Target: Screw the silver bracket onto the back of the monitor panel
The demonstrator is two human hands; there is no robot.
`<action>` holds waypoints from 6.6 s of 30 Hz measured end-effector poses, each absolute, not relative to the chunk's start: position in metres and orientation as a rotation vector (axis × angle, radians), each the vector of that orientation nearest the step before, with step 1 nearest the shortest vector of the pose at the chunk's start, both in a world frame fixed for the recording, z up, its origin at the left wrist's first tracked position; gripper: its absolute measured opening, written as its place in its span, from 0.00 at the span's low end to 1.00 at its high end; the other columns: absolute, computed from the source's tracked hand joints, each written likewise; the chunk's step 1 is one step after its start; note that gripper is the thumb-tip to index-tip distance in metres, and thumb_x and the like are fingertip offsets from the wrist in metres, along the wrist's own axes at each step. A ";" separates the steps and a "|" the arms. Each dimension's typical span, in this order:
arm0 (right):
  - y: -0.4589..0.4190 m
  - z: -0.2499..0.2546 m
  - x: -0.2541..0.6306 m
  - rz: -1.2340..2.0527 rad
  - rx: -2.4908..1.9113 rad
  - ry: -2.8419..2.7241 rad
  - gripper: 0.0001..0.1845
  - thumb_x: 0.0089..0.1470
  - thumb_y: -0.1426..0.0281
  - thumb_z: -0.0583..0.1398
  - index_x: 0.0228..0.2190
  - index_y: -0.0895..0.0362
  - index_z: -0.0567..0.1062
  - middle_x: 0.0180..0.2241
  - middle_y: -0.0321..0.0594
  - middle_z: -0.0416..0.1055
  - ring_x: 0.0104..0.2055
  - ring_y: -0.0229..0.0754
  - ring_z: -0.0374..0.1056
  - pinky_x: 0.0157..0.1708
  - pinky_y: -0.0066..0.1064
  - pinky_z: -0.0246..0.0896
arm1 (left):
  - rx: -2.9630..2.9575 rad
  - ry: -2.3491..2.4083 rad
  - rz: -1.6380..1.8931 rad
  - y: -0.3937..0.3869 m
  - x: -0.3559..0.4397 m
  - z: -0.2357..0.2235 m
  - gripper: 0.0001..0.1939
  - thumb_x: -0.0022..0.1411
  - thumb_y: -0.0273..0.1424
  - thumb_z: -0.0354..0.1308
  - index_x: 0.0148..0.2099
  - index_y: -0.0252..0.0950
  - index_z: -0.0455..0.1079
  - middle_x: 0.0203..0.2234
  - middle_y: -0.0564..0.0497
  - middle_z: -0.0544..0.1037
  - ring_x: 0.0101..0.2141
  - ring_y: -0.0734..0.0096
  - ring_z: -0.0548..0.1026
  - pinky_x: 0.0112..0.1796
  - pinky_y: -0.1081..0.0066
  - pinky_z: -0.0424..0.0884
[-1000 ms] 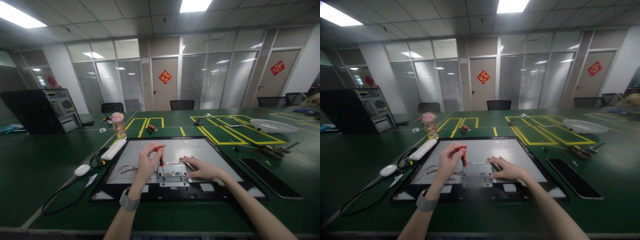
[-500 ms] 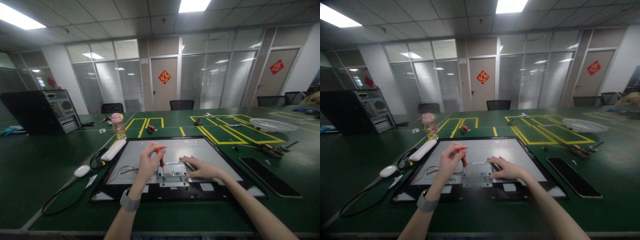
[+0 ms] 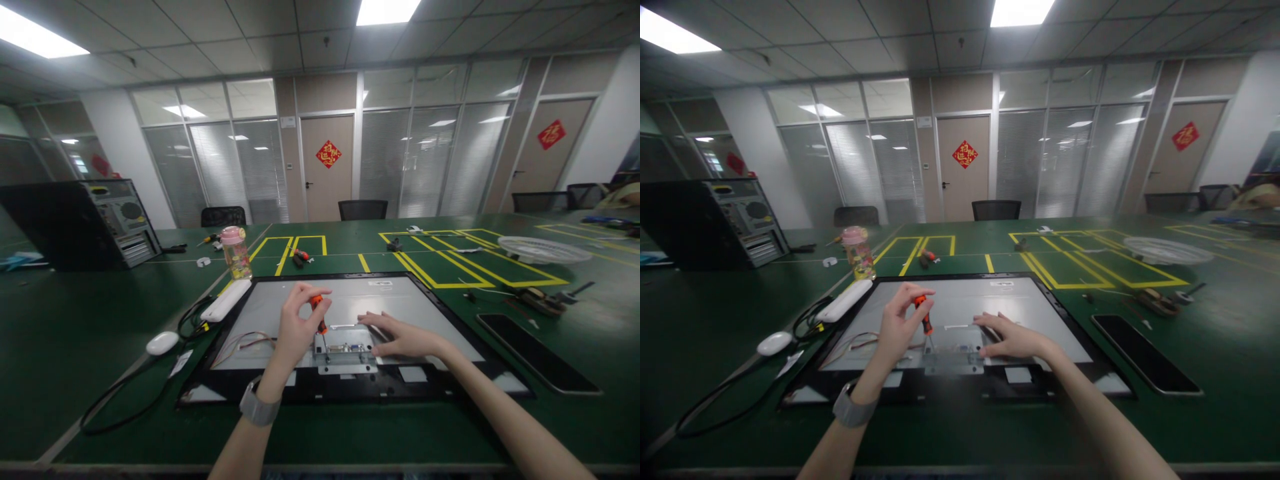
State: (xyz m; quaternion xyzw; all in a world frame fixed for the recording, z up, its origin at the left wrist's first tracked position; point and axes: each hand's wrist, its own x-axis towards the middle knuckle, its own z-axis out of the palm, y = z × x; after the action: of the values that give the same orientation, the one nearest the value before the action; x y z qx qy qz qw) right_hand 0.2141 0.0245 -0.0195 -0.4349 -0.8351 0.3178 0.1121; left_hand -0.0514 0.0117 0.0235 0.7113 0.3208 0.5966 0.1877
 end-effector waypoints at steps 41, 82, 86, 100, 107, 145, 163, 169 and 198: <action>0.022 -0.015 0.212 0.955 -1.297 -2.450 0.41 0.50 0.46 0.59 0.60 0.51 0.58 0.65 0.41 0.48 0.68 0.54 0.37 0.66 0.49 0.25 | 2.006 0.908 1.617 0.009 -0.049 0.027 0.09 0.59 0.30 0.56 0.41 0.36 0.75 0.34 0.49 0.73 0.36 0.69 0.72 0.37 0.72 0.69; 0.024 -0.020 0.214 0.930 -1.265 -2.455 0.41 0.50 0.46 0.59 0.60 0.51 0.57 0.65 0.42 0.49 0.67 0.53 0.39 0.66 0.49 0.24 | 1.867 0.828 1.528 0.010 -0.051 0.025 0.13 0.61 0.34 0.54 0.44 0.35 0.75 0.34 0.47 0.76 0.38 0.66 0.72 0.43 0.68 0.66; 0.024 -0.019 0.214 0.939 -1.280 -2.455 0.41 0.50 0.46 0.59 0.60 0.50 0.57 0.65 0.41 0.49 0.67 0.53 0.38 0.66 0.49 0.25 | 1.898 0.812 1.627 0.014 -0.051 0.025 0.11 0.55 0.33 0.62 0.41 0.38 0.78 0.32 0.49 0.69 0.36 0.69 0.70 0.41 0.70 0.66; 0.023 -0.018 0.213 0.937 -1.287 -2.442 0.43 0.50 0.44 0.58 0.60 0.52 0.58 0.65 0.41 0.49 0.67 0.54 0.38 0.66 0.47 0.26 | 1.840 0.810 1.571 0.013 -0.051 0.027 0.11 0.59 0.34 0.58 0.40 0.36 0.78 0.33 0.49 0.70 0.35 0.70 0.70 0.39 0.71 0.66; 0.022 -0.015 0.213 0.950 -1.311 -2.455 0.42 0.50 0.46 0.58 0.60 0.51 0.57 0.65 0.40 0.47 0.68 0.54 0.36 0.66 0.49 0.26 | 1.681 0.800 1.539 0.011 -0.051 0.028 0.16 0.63 0.36 0.52 0.48 0.34 0.72 0.32 0.48 0.76 0.34 0.69 0.72 0.38 0.71 0.68; 0.025 -0.020 0.215 0.921 -1.263 -2.455 0.41 0.51 0.46 0.59 0.60 0.51 0.58 0.65 0.41 0.49 0.67 0.52 0.39 0.66 0.48 0.25 | 1.762 0.788 1.540 0.012 -0.052 0.027 0.14 0.62 0.35 0.53 0.42 0.35 0.76 0.34 0.47 0.76 0.38 0.66 0.73 0.42 0.69 0.67; 0.020 -0.014 0.212 0.945 -1.311 -2.433 0.42 0.49 0.46 0.59 0.60 0.52 0.58 0.65 0.40 0.48 0.67 0.54 0.37 0.66 0.47 0.28 | 1.814 0.862 1.635 0.015 -0.052 0.024 0.11 0.58 0.33 0.58 0.42 0.36 0.77 0.32 0.49 0.74 0.35 0.70 0.72 0.40 0.71 0.67; 0.022 -0.017 0.214 0.953 -1.314 -2.429 0.42 0.49 0.45 0.59 0.60 0.51 0.58 0.65 0.40 0.48 0.68 0.55 0.36 0.66 0.48 0.28 | 1.780 0.870 1.593 0.014 -0.053 0.027 0.13 0.61 0.33 0.53 0.40 0.34 0.77 0.33 0.46 0.76 0.38 0.66 0.73 0.41 0.69 0.67; 0.022 -0.016 0.213 0.929 -1.303 -2.442 0.43 0.49 0.45 0.58 0.60 0.52 0.58 0.65 0.40 0.49 0.67 0.54 0.38 0.66 0.46 0.29 | 1.778 0.855 1.516 0.011 -0.048 0.027 0.16 0.60 0.34 0.54 0.49 0.35 0.72 0.34 0.47 0.77 0.36 0.68 0.74 0.41 0.69 0.69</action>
State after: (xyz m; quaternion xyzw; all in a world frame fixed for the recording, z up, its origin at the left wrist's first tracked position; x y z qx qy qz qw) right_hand 0.2127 0.0216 -0.0162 -0.4435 -0.8312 0.3163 0.1106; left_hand -0.0475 0.0106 0.0270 0.6768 0.3255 0.5770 0.3211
